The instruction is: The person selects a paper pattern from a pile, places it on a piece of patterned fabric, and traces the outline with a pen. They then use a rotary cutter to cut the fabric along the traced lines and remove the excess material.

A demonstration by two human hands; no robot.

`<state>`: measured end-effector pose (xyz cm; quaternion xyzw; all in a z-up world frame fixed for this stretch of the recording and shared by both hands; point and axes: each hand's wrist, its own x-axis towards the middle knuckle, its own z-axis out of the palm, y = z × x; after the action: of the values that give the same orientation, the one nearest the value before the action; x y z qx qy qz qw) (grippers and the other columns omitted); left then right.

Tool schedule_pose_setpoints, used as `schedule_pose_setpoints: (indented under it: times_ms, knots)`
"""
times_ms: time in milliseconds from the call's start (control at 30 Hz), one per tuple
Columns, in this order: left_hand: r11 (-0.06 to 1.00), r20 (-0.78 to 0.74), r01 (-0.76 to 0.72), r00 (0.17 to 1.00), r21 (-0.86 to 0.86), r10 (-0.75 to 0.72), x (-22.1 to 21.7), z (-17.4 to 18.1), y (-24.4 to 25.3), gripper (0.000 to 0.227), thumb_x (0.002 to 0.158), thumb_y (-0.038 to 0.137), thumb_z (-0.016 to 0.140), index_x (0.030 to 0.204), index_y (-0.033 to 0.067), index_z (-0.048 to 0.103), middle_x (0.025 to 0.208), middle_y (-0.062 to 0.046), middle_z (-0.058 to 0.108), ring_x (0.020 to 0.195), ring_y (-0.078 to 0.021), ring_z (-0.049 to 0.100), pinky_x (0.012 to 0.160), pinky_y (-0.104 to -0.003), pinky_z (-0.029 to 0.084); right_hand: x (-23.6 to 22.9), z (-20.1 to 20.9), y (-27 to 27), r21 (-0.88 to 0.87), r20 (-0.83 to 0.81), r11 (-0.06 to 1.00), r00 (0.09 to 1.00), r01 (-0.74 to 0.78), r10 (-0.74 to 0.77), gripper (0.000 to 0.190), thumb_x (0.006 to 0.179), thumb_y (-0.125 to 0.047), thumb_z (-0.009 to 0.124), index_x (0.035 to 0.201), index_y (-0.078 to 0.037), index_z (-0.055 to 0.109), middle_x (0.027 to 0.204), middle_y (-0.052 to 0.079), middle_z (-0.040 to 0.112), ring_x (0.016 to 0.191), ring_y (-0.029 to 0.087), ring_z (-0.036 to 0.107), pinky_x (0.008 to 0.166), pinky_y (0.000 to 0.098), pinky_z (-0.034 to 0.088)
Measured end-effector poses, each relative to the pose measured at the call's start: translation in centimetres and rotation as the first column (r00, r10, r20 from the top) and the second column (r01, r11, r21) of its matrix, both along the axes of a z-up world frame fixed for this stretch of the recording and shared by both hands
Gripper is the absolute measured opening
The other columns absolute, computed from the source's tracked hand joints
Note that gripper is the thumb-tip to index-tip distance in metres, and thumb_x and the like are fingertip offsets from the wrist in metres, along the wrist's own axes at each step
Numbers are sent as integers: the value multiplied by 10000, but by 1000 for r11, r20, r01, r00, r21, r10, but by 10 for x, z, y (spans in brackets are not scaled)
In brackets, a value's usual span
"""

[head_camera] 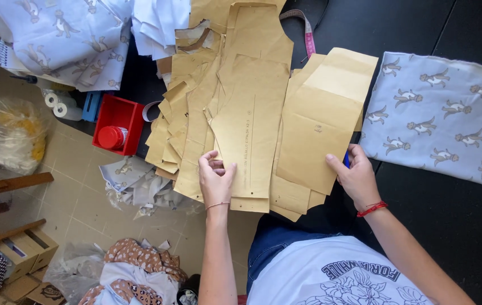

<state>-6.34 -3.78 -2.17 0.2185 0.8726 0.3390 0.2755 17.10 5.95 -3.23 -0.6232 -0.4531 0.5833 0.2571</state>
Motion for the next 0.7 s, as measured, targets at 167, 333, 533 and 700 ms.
schedule_pose_setpoints:
  times_ms: [167, 333, 533, 700]
  knots:
    - [979, -19, 23, 1000, 202, -20, 24, 34, 11, 181, 763, 117, 607, 941, 125, 635, 871, -87, 546, 771, -219, 607, 672, -293, 519, 2, -1, 0, -20, -47, 999, 998, -30, 29, 293, 782, -140, 635, 1016, -59, 478, 725, 43, 573, 516, 77, 528, 395, 165, 421]
    - [979, -59, 9, 998, 203, 3, 30, 30, 8, 344, 787, 47, 534, 1122, 121, 544, 965, -137, 526, 842, -290, 599, 716, -343, 527, 4, -6, 0, -20, -65, 999, 997, -32, 31, 297, 782, -135, 638, 1023, -58, 482, 766, 56, 589, 578, 95, 556, 434, 178, 447]
    - [957, 96, -90, 993, 277, 66, 24, 30, 4, 387, 766, 88, 600, 1143, 101, 512, 952, -163, 575, 843, -266, 620, 711, -331, 521, 3, -4, -2, -11, -48, 1000, 999, -14, 13, 308, 763, -159, 658, 998, -56, 488, 750, 41, 573, 547, 68, 526, 419, 156, 420]
    - [926, 46, -35, 999, 376, 19, 45, 53, 15, 204, 849, 145, 527, 1024, 77, 606, 911, -139, 603, 782, -220, 631, 671, -307, 538, 12, -17, -1, 58, 8, 998, 999, 40, -40, 336, 763, -152, 668, 976, -10, 450, 746, 47, 524, 541, 62, 480, 422, 158, 395]
